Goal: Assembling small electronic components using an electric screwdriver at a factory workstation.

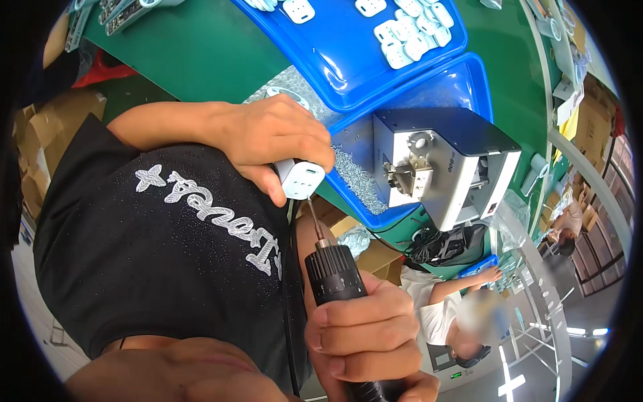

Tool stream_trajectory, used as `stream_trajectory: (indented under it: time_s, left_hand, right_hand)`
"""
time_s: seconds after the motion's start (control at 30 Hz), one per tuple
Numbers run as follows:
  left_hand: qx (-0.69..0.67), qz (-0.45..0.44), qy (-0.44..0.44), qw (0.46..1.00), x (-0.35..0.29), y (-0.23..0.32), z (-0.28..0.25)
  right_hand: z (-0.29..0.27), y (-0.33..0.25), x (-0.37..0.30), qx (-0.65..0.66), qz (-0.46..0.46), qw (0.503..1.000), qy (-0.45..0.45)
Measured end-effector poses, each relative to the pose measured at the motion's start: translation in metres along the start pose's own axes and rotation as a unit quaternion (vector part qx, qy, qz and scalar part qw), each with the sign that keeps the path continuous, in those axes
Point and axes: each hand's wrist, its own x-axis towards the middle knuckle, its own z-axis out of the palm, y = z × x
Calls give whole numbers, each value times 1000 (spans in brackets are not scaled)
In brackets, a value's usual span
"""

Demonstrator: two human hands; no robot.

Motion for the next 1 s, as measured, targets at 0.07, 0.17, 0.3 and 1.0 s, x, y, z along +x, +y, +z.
stream_trajectory:
  time_s: [0.07,0.17,0.3,1.0]
  left_hand:
    - [1,-3,0,1000,0,2,-1]
    - [-3,-3,-4,1000,1,4,1]
    - [0,-6,-8,1000,1,7,2]
    - [-2,-3,1,1000,-1,2,2]
  right_hand:
    - [2,8,1,-2,9,1000,-22]
    - [3,12,-1,9,22,999,-40]
    - [1,17,-3,20,-11,998,-52]
    - [-53,63,4,-256,-101,933,230]
